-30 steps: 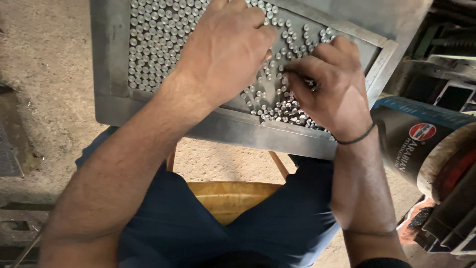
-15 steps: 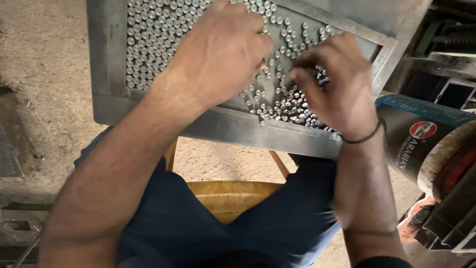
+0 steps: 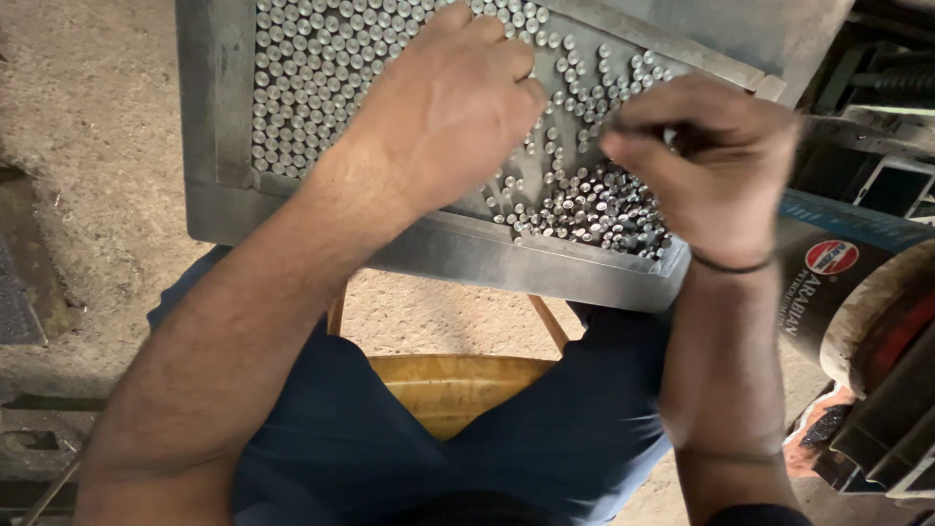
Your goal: The person sits on a stool in front of a metal tray filled with small round metal caps. They pick caps one at a time from a loose pile and place them upright into a neat grid on the tray, gradually filling the grid rows while pushing stray caps aside.
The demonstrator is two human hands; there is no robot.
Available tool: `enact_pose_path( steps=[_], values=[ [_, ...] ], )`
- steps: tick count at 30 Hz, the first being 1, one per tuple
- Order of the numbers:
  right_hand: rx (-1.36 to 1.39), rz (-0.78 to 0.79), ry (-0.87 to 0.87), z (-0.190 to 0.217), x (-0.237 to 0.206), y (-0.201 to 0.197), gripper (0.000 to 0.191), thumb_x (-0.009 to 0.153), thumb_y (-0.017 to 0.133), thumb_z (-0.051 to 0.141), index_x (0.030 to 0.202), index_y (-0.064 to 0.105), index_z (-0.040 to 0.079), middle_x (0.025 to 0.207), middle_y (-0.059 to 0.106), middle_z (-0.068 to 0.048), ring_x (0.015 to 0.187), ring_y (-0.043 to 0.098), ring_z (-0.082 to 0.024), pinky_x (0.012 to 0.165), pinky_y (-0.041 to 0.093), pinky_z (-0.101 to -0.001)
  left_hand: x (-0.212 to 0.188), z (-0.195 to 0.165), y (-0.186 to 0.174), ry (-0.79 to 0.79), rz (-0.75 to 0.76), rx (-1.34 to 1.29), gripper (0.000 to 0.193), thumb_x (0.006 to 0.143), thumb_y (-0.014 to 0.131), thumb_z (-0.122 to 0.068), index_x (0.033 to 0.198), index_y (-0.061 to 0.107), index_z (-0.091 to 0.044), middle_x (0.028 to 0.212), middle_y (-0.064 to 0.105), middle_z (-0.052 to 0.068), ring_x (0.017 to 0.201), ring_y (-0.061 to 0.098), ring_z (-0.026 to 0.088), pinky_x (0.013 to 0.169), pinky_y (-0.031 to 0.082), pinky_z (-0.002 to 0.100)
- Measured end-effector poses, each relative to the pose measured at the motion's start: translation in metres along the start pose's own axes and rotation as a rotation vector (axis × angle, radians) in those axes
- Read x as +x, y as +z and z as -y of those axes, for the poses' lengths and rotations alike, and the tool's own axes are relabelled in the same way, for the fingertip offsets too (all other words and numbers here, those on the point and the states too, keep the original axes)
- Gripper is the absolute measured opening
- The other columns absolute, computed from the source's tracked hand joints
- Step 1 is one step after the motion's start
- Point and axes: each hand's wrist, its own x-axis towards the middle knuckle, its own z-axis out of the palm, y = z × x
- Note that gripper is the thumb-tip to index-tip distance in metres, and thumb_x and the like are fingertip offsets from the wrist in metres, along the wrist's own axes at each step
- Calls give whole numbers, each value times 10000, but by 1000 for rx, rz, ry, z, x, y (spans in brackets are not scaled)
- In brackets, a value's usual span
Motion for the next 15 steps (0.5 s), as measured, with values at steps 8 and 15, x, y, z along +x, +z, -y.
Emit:
enact_pose_path(
  steps=[8,15],
  values=[
    [761,-422,126,-10,-6,-33,160,1040,731,159,950,694,32,778,641,-69,637,584,-139,585,446,-271,3,-1,-6,-26,135,-22,176,770,693,-152,919,762,-87,918,710,61,1000,652,258,955,455,418],
    [-467,-257,-47,-18,-9,-25,81,1067,707,26,1060,712,-54,952,689,-143,810,676,-213,717,536,-300,2,-2,-5,-23,90,-53,107,788,691,-105,881,741,-87,899,705,74,989,664,269,923,462,430]
  ],
)
